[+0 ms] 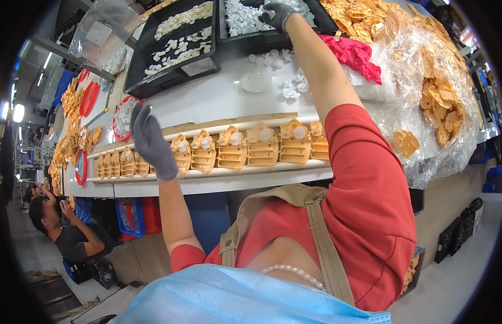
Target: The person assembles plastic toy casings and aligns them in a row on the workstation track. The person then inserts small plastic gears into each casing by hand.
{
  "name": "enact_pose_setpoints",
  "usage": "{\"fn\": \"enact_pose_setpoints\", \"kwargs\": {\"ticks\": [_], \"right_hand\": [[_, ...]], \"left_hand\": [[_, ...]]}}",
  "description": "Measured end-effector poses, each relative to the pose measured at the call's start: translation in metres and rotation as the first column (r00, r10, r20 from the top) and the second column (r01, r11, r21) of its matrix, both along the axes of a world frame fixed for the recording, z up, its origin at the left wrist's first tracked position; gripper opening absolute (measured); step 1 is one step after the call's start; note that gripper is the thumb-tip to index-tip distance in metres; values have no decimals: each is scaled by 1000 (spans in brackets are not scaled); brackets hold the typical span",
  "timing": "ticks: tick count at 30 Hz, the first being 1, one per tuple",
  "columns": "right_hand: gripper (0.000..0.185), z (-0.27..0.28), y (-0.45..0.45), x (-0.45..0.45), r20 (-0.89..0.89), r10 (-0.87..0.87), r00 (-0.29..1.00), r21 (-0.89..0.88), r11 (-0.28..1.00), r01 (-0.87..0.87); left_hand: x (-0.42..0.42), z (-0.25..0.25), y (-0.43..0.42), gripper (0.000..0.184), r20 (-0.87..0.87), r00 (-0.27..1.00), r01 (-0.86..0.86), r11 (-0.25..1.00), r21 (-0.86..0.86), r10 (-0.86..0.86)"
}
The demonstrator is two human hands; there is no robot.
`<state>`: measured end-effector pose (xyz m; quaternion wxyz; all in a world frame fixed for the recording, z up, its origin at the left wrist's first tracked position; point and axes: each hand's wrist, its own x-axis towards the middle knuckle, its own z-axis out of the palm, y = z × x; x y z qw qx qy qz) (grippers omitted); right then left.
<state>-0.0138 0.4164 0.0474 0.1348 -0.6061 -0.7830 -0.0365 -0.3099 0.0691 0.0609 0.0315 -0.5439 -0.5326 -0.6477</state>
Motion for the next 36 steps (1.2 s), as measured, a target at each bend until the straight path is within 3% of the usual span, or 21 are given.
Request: {"fn": "enact_pose_setpoints", "kwargs": {"ticks": [3,8,9,10,11,12,13,15,16,17,18,19,21,23,24,27,28,31,36], "right_hand": [[50,4,-9,4,-85,-141,986,110,983,150],[45,-4,14,23,-216,34,976,72,997,-19],[43,-4,15,21,-461,80,884,-14,995,-98],[41,-3,15,18,-674,92,733,-78,978,-195],[39,0,14,14,-842,68,536,-116,946,-302],[37,2,12,8,-951,7,309,-126,903,-411],[36,4,9,2,-994,-84,71,-109,851,-514],[32,4,-3,-12,-870,-333,-364,1,737,-675],[34,23,-45,-20,-947,-204,-250,7,761,-649],[36,46,-97,-29,-989,-74,-125,21,781,-624],[50,47,-117,-36,-996,64,66,21,856,-517],[47,34,-114,-39,-962,196,193,79,869,-488],[46,28,-129,-37,-923,329,199,198,850,-488],[45,29,-140,-37,-987,161,-30,151,828,-540],[44,30,-144,-38,-988,66,-141,136,812,-568],[43,31,-154,-36,-986,113,-122,162,816,-555],[42,34,-160,-31,-999,25,-42,45,792,-609],[34,46,-178,-26,-919,306,249,58,729,-682],[30,54,-195,-26,-785,477,395,3,641,-767]], "left_hand": [[32,7,33,23,274,920,294,956,-14,-279],[84,24,90,28,697,580,627,777,-52,-421],[94,26,108,32,746,498,685,728,-27,-442],[99,14,133,41,723,497,728,684,-46,-481],[105,3,158,49,698,491,768,638,-64,-521],[118,4,178,54,810,379,781,624,-20,-447],[133,5,189,59,897,251,789,614,28,-364],[159,22,191,50,963,-45,728,651,214,-266],[168,26,191,45,956,-198,677,675,294,-218],[173,22,195,46,934,-236,645,675,358,-270],[178,16,201,48,908,-269,613,671,418,-320],[181,11,207,50,880,-298,579,662,475,-371],[186,8,203,50,852,-302,541,659,522,-427],[183,6,189,45,861,-254,531,680,505,-440],[180,6,181,43,866,-304,525,688,501,-398],[168,10,158,35,856,-446,513,708,485,-263],[162,1,158,34,842,-459,515,686,513,-285],[147,-11,137,33,738,-607,523,551,650,-294],[128,-2,85,32,793,-553,459,701,546,-255]]}}
